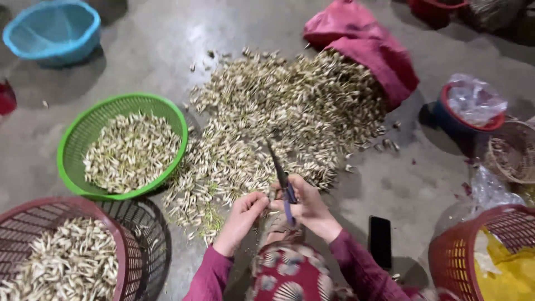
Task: Trimming the ends of flower buds with scissors and sorting them into baskets
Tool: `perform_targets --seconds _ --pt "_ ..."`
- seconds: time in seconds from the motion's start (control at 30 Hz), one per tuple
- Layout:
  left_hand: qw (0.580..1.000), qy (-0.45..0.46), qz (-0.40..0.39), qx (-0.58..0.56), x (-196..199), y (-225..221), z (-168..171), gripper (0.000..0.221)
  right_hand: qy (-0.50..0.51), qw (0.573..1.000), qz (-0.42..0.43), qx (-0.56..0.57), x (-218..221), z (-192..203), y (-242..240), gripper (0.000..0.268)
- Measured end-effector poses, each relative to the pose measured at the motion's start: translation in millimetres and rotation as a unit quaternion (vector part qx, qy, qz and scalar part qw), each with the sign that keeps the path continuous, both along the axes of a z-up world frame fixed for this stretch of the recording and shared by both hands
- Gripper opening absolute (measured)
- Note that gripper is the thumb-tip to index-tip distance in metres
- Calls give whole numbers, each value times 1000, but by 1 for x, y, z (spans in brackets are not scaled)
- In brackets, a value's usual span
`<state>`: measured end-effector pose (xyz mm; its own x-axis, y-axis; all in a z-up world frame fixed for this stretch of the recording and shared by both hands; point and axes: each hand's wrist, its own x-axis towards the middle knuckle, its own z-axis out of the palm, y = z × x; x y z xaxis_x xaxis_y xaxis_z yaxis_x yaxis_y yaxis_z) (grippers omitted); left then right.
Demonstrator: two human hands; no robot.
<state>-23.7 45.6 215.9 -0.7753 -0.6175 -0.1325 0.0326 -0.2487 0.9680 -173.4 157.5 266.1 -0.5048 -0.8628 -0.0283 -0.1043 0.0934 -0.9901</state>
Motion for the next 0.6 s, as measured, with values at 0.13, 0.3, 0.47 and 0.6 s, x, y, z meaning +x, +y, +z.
perform_targets --seconds 0.13,0.3,0.47,0.6 --pt "968 -62 3 -241 12 25 70 14 140 989 8 40 3 37 19 43" --pt "955 -38 -46 -289 30 41 110 10 6 1000 -17 6 25 96 48 36" --pt "956 -40 -46 -287 37 46 137 24 -38 998 -16 -48 26 86 51 37" --pt "976 -20 -56 -210 50 46 153 20 -11 1000 1 -9 37 98 50 33"
